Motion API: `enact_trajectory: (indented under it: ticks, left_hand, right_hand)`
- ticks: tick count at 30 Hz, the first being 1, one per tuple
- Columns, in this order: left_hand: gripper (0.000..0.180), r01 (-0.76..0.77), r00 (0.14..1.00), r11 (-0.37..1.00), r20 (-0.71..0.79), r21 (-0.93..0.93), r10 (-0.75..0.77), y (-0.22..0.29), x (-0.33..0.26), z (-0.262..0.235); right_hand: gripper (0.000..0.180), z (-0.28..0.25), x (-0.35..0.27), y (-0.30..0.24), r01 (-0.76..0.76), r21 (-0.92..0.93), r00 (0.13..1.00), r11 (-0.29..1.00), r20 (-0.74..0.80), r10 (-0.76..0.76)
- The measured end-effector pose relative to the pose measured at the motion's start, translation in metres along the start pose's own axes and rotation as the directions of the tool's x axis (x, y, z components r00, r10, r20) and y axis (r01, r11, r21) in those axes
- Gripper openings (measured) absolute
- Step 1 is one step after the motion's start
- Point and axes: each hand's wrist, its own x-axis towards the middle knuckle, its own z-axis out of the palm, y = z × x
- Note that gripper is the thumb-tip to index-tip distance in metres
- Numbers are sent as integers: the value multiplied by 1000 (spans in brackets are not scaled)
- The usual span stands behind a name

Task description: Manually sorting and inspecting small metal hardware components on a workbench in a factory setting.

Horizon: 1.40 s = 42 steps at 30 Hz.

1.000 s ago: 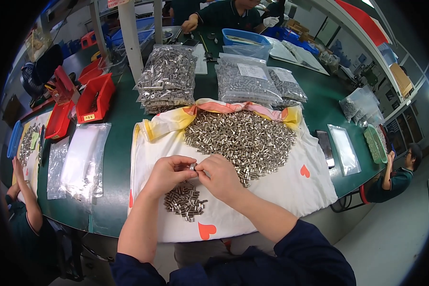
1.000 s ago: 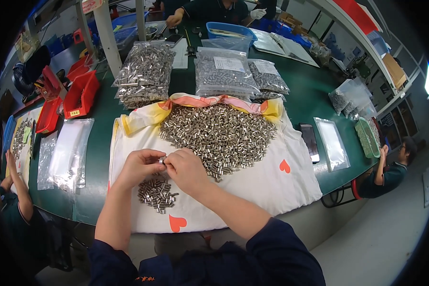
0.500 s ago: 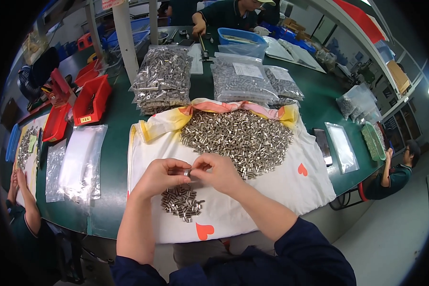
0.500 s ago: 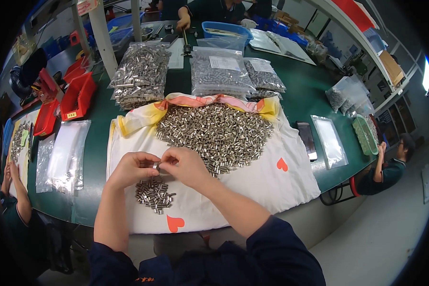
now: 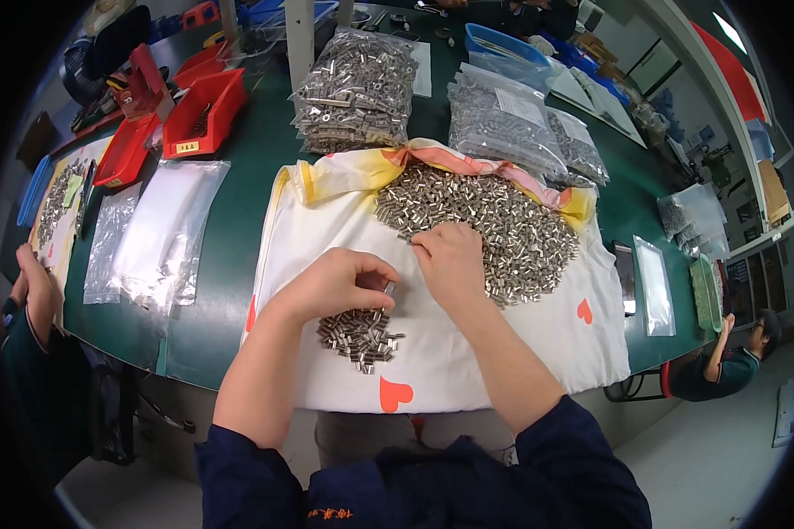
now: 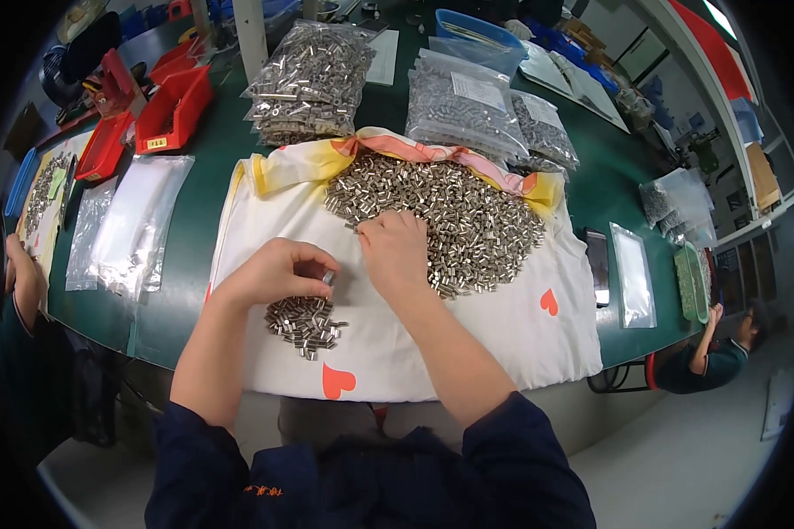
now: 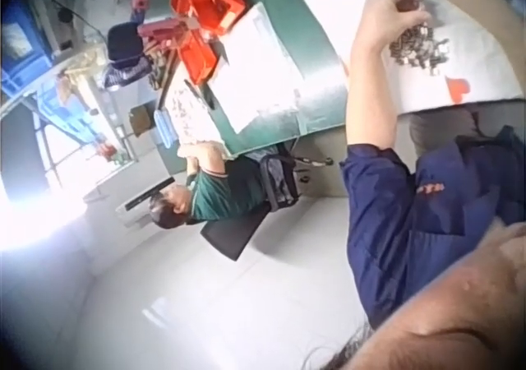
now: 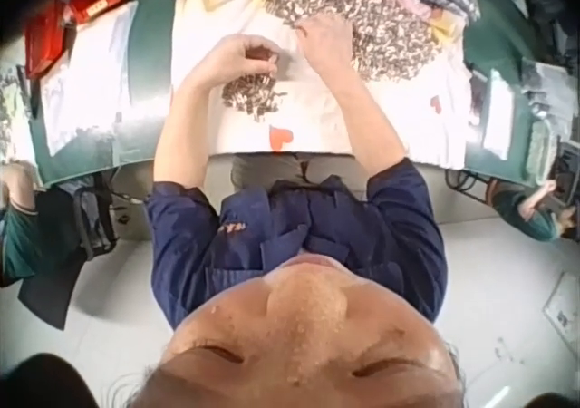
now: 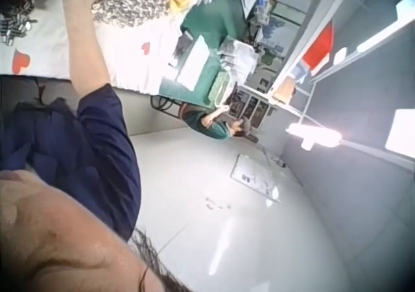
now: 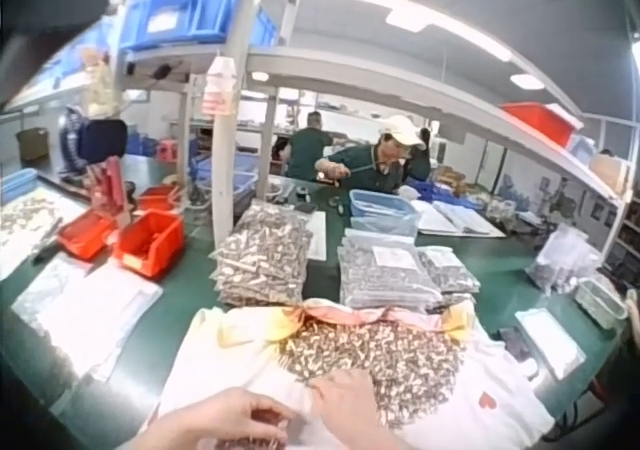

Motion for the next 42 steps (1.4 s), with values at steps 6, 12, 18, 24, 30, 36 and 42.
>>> enact_trajectory:
  ticks: [6, 12, 18, 24, 30, 36, 42]
  left_hand:
    - [30, -15, 999, 1000, -33, -15, 15, -5, 2, 0]
    - [31, 5, 994, 968, -105, -251, -32, -11, 9, 2]
    - [33, -30, 988, 902, -150, -431, -39, -9, 7, 1]
    - [32, -32, 988, 908, -151, -418, -35, -9, 10, 2]
    - [31, 13, 980, 934, -181, -356, -83, -9, 10, 5]
    - [31, -8, 983, 923, -171, -385, -63, -9, 8, 3]
    - [31, 59, 990, 965, -109, -257, -90, -10, 3, -3]
  right_hand:
    - [9, -1, 0, -3, 20, -63, 996, 998, 90, -14]
    - [6, -8, 1, -4, 2, 136, 999, 991, 53, -9]
    - [8, -20, -6, -20, -358, 731, 930, 581, 333, 155]
    - [9, -20, -7, -24, -191, 618, 979, 763, 172, 106]
    - [9, -12, -10, -29, 78, 387, 997, 919, -17, -77]
    - [8, -25, -5, -22, -396, 690, 909, 606, 390, 150]
    - [9, -25, -1, -13, -366, 631, 929, 684, 294, 226]
